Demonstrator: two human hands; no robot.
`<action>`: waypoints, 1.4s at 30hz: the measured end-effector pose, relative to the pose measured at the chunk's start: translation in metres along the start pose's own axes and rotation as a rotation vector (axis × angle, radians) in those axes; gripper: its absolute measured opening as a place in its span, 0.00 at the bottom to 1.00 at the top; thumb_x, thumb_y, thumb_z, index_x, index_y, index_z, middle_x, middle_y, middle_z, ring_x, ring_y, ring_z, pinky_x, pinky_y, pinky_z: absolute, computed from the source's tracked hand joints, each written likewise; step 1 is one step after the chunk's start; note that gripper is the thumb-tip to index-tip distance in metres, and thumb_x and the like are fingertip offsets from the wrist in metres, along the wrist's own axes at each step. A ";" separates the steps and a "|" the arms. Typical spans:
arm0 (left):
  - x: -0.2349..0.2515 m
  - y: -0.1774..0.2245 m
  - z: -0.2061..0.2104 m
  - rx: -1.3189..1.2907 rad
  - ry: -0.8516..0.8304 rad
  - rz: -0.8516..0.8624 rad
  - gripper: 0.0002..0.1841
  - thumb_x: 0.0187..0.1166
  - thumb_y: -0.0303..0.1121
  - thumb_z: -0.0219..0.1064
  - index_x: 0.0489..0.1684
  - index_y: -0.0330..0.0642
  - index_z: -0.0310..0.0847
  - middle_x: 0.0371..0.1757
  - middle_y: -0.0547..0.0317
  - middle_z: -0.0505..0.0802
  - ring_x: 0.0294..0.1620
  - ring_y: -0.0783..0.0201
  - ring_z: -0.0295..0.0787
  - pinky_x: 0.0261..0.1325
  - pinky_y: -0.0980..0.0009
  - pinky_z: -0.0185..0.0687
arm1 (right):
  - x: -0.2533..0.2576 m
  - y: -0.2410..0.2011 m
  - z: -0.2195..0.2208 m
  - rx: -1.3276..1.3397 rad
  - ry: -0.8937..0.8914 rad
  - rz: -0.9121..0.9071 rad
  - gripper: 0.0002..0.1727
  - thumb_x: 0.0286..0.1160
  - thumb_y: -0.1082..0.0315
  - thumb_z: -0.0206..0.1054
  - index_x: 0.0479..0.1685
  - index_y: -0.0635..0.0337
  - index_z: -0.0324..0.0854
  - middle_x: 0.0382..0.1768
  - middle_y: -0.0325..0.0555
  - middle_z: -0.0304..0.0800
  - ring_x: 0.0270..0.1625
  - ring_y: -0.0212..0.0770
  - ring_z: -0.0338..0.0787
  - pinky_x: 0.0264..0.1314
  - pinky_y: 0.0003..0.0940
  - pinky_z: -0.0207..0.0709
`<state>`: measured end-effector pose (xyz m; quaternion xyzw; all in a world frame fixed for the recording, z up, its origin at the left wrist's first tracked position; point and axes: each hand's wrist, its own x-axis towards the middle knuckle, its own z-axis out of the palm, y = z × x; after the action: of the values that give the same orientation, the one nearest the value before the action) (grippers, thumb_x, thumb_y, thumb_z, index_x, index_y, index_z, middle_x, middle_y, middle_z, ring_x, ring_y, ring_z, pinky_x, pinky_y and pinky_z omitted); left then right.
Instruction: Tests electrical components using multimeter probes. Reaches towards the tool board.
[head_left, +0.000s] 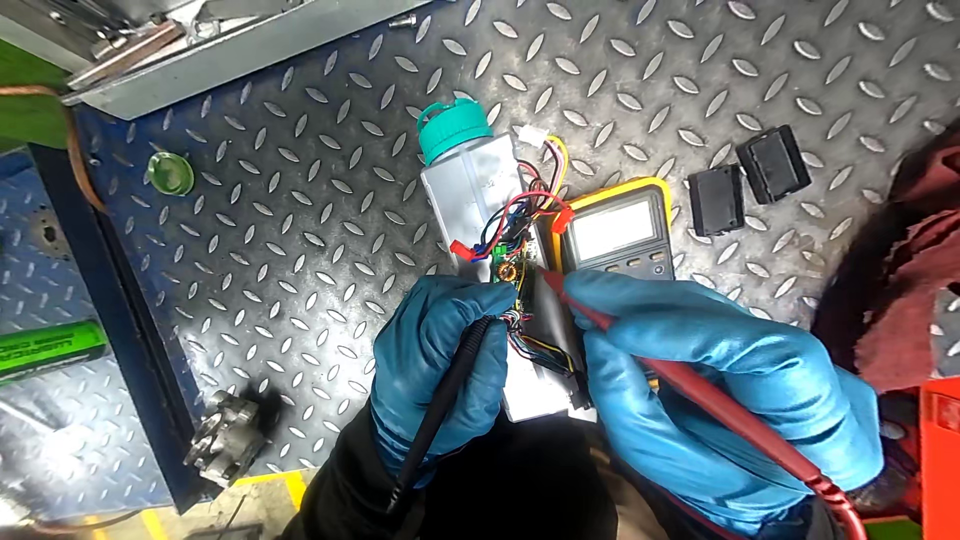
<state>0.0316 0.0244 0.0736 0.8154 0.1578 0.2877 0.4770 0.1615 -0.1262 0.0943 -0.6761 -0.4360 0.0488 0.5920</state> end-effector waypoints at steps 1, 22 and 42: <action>0.000 0.000 0.000 -0.001 -0.001 0.002 0.11 0.78 0.26 0.62 0.49 0.31 0.87 0.47 0.52 0.93 0.53 0.66 0.88 0.56 0.75 0.85 | 0.000 0.000 0.000 -0.008 -0.004 0.001 0.05 0.72 0.76 0.70 0.41 0.57 0.81 0.49 0.48 0.96 0.59 0.52 0.95 0.60 0.46 0.94; -0.001 -0.001 0.001 -0.001 0.016 0.000 0.11 0.78 0.27 0.62 0.49 0.31 0.88 0.46 0.51 0.93 0.52 0.65 0.89 0.56 0.73 0.86 | 0.000 -0.007 0.004 -0.117 -0.050 -0.020 0.05 0.73 0.74 0.70 0.43 0.57 0.82 0.55 0.48 0.95 0.61 0.47 0.94 0.59 0.38 0.93; 0.000 -0.001 0.002 0.005 0.020 0.006 0.11 0.78 0.26 0.62 0.49 0.31 0.87 0.46 0.52 0.93 0.52 0.66 0.89 0.56 0.73 0.86 | 0.002 -0.002 0.002 -0.029 -0.016 0.020 0.05 0.73 0.75 0.70 0.41 0.57 0.82 0.51 0.48 0.96 0.60 0.51 0.95 0.61 0.45 0.94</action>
<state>0.0323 0.0236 0.0717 0.8140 0.1607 0.2971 0.4725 0.1603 -0.1239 0.0965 -0.6884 -0.4347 0.0537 0.5782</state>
